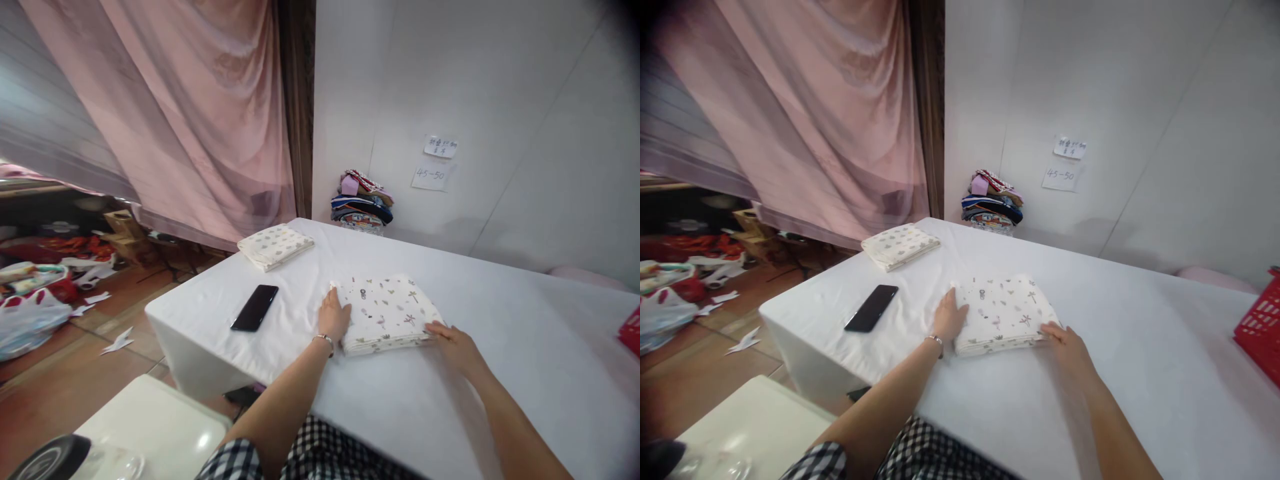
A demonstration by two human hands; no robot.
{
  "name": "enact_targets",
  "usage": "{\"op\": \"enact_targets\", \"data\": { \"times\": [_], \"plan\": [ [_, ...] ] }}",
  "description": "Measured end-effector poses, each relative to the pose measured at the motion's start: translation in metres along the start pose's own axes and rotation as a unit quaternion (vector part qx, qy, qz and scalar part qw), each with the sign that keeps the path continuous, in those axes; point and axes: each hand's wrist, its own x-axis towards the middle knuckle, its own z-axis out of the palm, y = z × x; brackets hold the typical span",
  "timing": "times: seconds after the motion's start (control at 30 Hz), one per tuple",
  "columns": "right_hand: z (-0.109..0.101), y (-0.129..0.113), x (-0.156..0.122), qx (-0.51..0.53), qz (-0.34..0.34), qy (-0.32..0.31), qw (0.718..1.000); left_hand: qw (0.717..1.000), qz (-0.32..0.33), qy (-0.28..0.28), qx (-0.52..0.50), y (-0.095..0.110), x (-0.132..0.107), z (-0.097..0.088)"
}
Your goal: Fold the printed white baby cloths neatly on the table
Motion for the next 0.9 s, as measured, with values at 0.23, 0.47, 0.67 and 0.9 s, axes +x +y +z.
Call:
{"op": "enact_targets", "data": {
  "times": [0.23, 0.47, 0.67, 0.9],
  "plan": [
    [-0.012, -0.02, 0.043, 0.003, 0.085, 0.04, 0.996, 1.0, 0.013, 0.005, 0.002, -0.004, 0.003, 0.001],
    [-0.005, -0.024, 0.048, -0.054, 0.169, -0.041, 0.983, 1.0, 0.017, 0.002, -0.002, -0.005, 0.006, 0.0],
    [-0.018, -0.024, 0.054, -0.079, 0.22, -0.088, 0.968, 0.998, -0.005, -0.01, -0.068, -0.005, 0.013, 0.002],
    [-0.019, -0.023, 0.048, -0.054, 0.179, -0.112, 0.976, 0.992, -0.001, -0.018, -0.127, -0.007, 0.03, 0.006]
  ]
}}
